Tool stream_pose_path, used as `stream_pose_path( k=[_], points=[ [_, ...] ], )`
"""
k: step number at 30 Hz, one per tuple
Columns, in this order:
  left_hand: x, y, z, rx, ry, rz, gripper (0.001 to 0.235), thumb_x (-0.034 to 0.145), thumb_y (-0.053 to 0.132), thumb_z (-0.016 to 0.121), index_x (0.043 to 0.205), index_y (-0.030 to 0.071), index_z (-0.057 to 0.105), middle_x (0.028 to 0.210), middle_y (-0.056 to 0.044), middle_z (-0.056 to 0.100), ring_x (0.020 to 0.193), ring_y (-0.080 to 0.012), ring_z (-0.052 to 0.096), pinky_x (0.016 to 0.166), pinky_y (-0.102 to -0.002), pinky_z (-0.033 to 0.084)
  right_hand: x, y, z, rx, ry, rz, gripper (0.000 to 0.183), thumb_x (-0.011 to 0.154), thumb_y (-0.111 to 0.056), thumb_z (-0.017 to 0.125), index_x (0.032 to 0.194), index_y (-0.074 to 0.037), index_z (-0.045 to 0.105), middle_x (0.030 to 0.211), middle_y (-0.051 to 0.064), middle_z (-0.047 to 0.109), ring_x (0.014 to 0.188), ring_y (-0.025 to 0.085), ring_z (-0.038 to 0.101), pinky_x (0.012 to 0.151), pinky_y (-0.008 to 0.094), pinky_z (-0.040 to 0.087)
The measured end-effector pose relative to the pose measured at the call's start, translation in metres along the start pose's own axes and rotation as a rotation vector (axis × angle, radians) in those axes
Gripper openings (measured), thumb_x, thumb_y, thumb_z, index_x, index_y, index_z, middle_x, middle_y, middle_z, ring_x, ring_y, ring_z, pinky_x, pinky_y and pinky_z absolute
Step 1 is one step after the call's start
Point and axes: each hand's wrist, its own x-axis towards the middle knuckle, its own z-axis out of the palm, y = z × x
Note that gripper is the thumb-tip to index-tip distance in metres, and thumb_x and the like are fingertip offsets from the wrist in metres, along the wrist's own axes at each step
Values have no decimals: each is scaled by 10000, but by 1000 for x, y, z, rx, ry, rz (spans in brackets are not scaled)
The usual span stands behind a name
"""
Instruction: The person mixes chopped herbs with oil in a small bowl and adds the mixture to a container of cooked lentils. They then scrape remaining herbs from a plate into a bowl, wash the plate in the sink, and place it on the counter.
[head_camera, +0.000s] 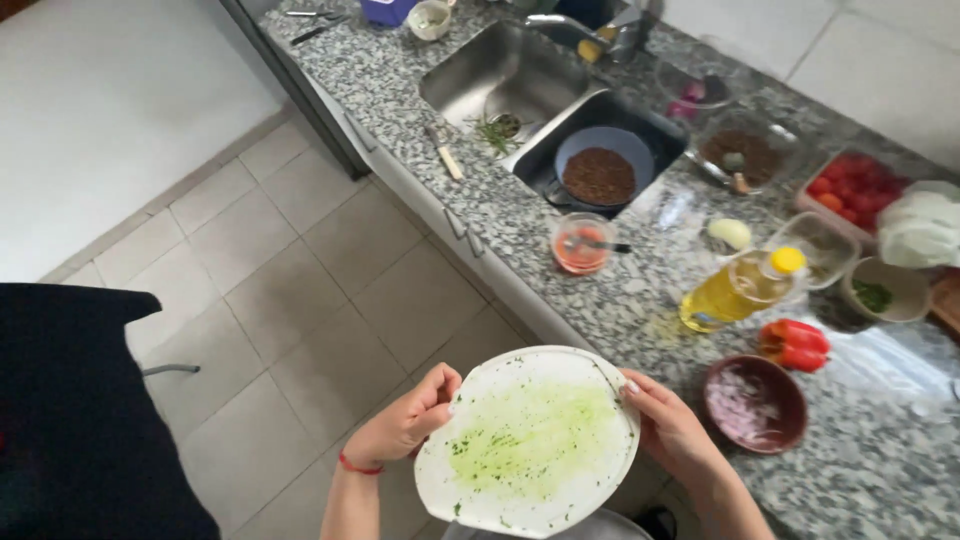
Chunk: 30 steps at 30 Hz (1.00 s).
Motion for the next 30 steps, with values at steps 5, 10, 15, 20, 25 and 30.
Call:
stream_pose_path(
  k=[5, 10, 15, 20, 25, 30],
  points=[
    [5, 5, -95, -192, 262, 43, 560, 797, 551, 473, 1138, 113, 403, 760, 14, 614, 626, -85, 541, 580, -238, 413, 66, -5, 77, -36, 49, 46, 299, 898, -143, 511, 1150, -19, 613, 927, 117, 674, 727, 225, 620, 575, 345, 485],
    [71, 9, -164, -355, 440, -61, 450, 918, 338, 370, 1280, 140, 549, 1154, -56, 653, 995, -192, 623, 790, -360, 569, 130, -31, 119, -34, 230, -125, 326, 916, -121, 482, 1232, -76, 551, 1028, 90, 637, 769, 219, 590, 571, 378, 481],
    [190, 32, -234, -525, 537, -94, 471, 916, 342, 373, 1322, 128, 478, 1256, -61, 575, 1133, -203, 559, 866, -386, 515, 216, -67, 147, -103, 353, -246, 271, 923, -140, 488, 1176, -65, 550, 928, 92, 626, 672, 199, 569, 513, 379, 498],
    [329, 27, -322, -621, 565, -82, 292, 937, 368, 469, 1110, 159, 577, 782, -36, 643, 616, -173, 617, 461, -348, 497, 318, -131, 178, -81, 441, -297, 256, 927, -169, 499, 1162, -73, 532, 934, 70, 617, 698, 166, 548, 596, 383, 488],
    [408, 65, -384, -561, 654, 12, 301, 973, 233, 474, 1170, 28, 570, 1136, -196, 626, 991, -254, 610, 859, -389, 523, 440, -222, 146, -951, 824, -591, 288, 987, -240, 542, 1239, -121, 615, 888, 171, 668, 810, 333, 651, 697, 450, 517],
    [499, 59, -442, -473, 582, -102, 341, 974, 291, 463, 1228, 72, 528, 1123, -181, 624, 927, -299, 655, 704, -427, 587, 580, -316, 96, -1555, 1117, -491, 597, 891, -290, 651, 1359, 19, 444, 1055, 199, 533, 875, 381, 627, 636, 507, 559]
  ],
)
